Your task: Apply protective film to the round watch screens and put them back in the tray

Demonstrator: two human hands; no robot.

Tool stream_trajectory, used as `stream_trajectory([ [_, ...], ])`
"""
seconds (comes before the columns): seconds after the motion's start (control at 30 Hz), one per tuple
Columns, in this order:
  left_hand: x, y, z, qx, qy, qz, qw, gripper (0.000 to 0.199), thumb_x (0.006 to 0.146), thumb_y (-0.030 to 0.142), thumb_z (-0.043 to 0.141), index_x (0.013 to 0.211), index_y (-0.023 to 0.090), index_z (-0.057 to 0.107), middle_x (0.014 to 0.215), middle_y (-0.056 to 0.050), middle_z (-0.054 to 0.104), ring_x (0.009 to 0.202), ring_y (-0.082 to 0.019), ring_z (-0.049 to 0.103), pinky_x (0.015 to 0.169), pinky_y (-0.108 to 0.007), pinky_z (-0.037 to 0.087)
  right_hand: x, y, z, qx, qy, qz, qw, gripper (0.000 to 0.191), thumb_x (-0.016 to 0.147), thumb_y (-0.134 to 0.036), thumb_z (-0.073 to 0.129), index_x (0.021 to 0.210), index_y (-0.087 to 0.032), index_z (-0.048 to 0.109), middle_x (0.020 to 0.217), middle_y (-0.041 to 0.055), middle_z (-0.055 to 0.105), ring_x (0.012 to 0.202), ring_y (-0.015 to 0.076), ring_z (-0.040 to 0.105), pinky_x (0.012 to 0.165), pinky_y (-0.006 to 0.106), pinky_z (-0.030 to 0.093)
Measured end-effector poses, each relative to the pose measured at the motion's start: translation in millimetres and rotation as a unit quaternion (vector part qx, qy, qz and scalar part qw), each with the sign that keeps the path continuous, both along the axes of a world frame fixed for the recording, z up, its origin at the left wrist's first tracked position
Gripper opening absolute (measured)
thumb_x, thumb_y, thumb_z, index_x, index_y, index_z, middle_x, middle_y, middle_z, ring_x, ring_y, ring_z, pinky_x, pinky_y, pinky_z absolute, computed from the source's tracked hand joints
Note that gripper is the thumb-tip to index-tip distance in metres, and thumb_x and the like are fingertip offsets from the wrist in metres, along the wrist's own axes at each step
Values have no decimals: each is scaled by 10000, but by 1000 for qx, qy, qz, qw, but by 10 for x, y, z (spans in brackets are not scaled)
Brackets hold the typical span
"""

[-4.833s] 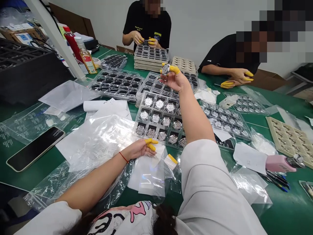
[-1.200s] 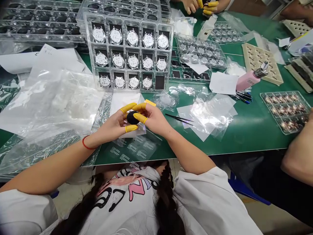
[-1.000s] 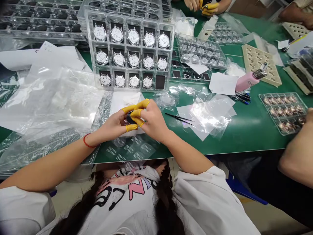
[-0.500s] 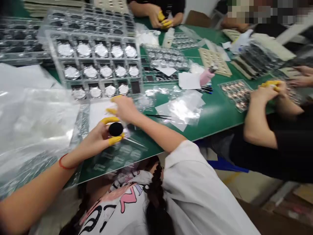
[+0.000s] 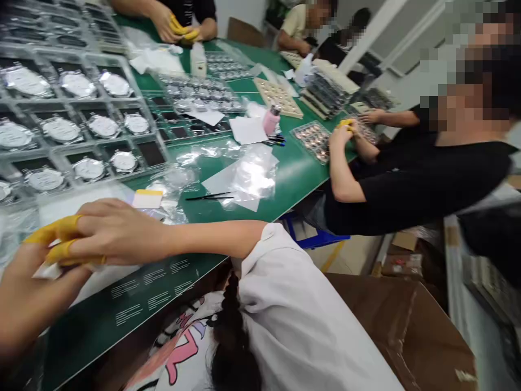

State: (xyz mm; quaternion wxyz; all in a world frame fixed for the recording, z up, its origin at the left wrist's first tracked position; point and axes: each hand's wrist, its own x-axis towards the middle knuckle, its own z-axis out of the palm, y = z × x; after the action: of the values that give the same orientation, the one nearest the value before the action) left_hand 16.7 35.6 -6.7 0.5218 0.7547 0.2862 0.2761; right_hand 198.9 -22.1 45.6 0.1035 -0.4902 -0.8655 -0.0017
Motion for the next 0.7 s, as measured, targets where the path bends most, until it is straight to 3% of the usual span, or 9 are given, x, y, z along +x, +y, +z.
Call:
stream_trajectory([
  [0.03,43,-56,61,14,-4,57,998,364,707,135,704,1016,302,608,802,49,668,653,-151,636,498,-232,544,15,28,-61,7,8,-4,1000,366,1043,-313,340,1213,-332,663,1223,-5,626,1167,150,490,1083,327,333],
  [0.13,188,-173,189,-71,-39,51,995,382,703,190,746,1046,218,580,863,13,691,734,-144,672,650,-253,583,110,107,-257,81,89,-39,992,357,1034,-351,360,1196,-275,669,1087,47,623,1049,168,511,987,373,391],
  [0.2,219,-178,179,-117,-55,87,988,525,708,208,741,1177,200,504,851,7,695,732,-140,687,657,-248,570,142,114,-368,152,163,-22,975,338,1020,-368,399,1132,-249,694,974,55,614,961,173,508,905,375,406],
  [0.27,189,-162,129,-114,-35,93,989,580,713,228,737,1231,191,479,818,9,687,669,-130,663,602,-237,533,121,80,-439,194,195,19,961,279,1004,-326,447,1086,-252,703,928,50,608,960,183,496,870,377,397],
  [0.4,136,-173,66,-69,-17,87,994,547,683,181,732,1193,176,536,906,-17,687,757,-142,662,678,-256,541,30,53,-473,240,197,39,950,208,968,-259,505,1039,-250,701,929,43,624,958,192,490,868,382,386],
  [0.57,189,-199,95,-178,-84,85,977,609,703,249,766,1233,177,474,840,4,691,745,-127,681,696,-239,554,108,126,-440,223,220,-45,949,206,969,-297,513,1045,-249,698,937,52,622,929,196,517,833,386,394],
  [0.7,171,-168,99,-175,-102,103,974,611,683,185,764,1223,184,478,793,18,692,706,-115,677,626,-198,528,97,10,-435,238,207,12,949,172,956,-257,536,1018,-253,697,894,37,632,909,179,525,817,359,415],
])
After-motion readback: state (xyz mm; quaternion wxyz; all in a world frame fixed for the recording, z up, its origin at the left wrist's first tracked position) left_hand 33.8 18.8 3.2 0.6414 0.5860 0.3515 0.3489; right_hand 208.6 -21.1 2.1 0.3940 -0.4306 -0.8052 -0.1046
